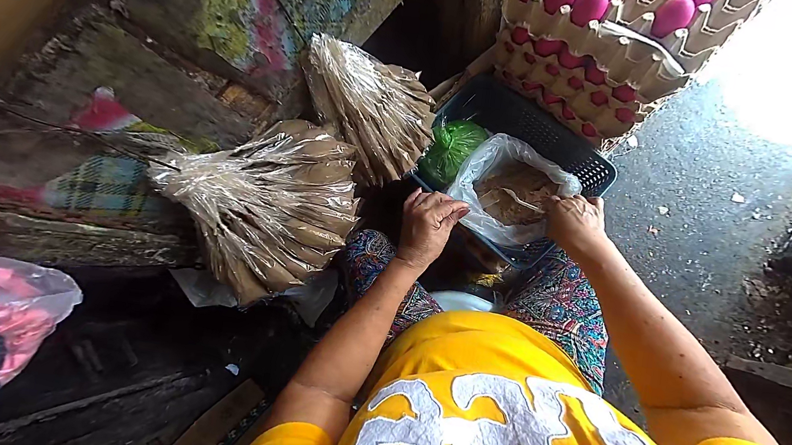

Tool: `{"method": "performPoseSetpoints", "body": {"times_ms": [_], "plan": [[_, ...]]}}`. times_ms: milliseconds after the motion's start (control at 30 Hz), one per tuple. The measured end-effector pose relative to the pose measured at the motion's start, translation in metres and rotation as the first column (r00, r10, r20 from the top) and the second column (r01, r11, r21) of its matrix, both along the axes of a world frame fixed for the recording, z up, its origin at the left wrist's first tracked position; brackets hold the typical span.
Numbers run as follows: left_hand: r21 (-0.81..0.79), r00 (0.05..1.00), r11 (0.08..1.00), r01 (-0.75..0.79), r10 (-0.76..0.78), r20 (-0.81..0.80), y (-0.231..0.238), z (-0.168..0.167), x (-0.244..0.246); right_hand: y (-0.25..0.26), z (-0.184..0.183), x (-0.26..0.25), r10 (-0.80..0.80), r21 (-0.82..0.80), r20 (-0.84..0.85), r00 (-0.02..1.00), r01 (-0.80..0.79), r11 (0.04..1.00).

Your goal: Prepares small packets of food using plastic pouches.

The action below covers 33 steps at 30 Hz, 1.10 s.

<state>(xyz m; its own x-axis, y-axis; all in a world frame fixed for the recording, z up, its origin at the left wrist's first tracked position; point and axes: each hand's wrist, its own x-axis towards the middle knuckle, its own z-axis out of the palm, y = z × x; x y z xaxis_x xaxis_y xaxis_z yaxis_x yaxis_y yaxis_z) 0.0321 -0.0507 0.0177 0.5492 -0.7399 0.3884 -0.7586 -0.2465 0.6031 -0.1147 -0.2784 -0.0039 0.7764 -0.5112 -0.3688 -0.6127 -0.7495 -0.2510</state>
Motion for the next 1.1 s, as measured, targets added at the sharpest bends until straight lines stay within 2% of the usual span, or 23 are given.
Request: {"method": "performPoseSetpoints", "body": {"times_ms": [100,233,333,533,800,900,1100], "plan": [[0.028,1.0,0.999,-0.017,0.016,0.026,-0.001,0.002,0.004,-0.006,0.019,0.001,-0.078,0.05,0.009,0.997,0.078,0.996],[0.049,0.995,0.998,-0.05,0.045,0.091,-0.01,0.004,0.008,-0.027,0.033,-0.008,-0.138,0.135,0.242,0.96,0.108,0.985],[0.078,0.991,0.996,-0.047,0.037,0.129,-0.015,0.003,0.009,-0.043,0.039,-0.014,-0.187,0.148,0.302,0.935,0.147,0.978],[0.098,0.977,0.995,-0.018,-0.004,0.212,-0.025,0.003,0.014,-0.053,0.03,-0.007,-0.271,0.179,0.231,0.934,0.233,0.956],[0.135,0.977,0.991,-0.007,-0.022,0.211,-0.028,0.002,0.013,-0.043,-0.005,0.022,-0.334,0.38,0.16,0.929,0.255,0.889],[0.142,0.981,0.99,-0.013,-0.016,0.195,-0.027,0.001,0.014,-0.047,0.0,0.018,-0.415,0.459,0.116,0.902,0.322,0.828],[0.175,0.979,0.984,-0.003,-0.033,0.201,-0.031,-0.003,0.017,-0.059,0.021,-0.008,-0.549,0.588,0.148,0.823,0.373,0.718]]}}
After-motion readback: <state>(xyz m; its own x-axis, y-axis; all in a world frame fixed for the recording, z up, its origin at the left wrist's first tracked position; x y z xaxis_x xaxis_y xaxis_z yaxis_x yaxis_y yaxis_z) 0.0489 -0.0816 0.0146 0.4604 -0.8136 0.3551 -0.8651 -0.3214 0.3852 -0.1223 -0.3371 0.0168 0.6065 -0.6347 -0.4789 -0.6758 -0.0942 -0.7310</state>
